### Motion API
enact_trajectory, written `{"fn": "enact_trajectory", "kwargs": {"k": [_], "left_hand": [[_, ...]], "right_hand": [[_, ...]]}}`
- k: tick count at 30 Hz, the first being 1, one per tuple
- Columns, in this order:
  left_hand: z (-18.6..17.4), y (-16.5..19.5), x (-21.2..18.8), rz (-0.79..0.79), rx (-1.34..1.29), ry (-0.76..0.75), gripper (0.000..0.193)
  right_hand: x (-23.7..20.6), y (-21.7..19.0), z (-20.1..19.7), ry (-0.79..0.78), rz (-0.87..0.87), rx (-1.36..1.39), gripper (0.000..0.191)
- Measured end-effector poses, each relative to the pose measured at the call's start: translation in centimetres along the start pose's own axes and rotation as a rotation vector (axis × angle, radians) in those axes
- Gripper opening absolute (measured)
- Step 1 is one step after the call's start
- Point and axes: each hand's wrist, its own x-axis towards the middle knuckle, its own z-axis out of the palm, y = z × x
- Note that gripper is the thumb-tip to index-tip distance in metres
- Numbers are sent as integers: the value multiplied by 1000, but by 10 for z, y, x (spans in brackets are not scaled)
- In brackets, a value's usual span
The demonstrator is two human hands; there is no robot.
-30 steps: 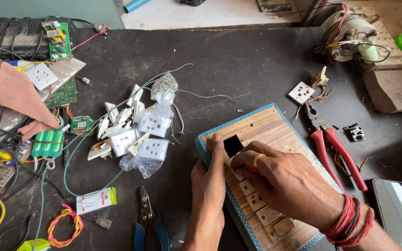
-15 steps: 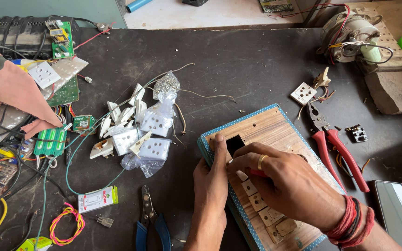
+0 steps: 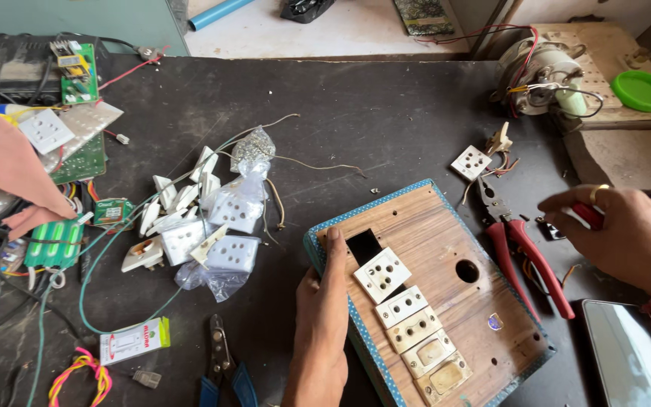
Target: The person uses a screwdriver to remove screws from several white electrical sockets mounted on a wooden board. They then remove the sockets from the board and place them on the table.
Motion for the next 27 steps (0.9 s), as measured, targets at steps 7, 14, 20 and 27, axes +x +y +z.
{"fn": "enact_trajectory", "kwargs": {"k": [7,14,20,27], "left_hand": [[0,0,0,-34,17,15,112],[-3,3,-1,7,37,-27,109],[0,3,-3,42,56,-27,108],[0,5,-5,47,-7,-90,99]], "right_hand": [[-26,-56,6,-174,-424,452,51],[-57,-103,10,-336,-733,415,61],[-57,-107,13,-394,-644,466,48],[-44,-93,9,-407,-541,946,33]]}}
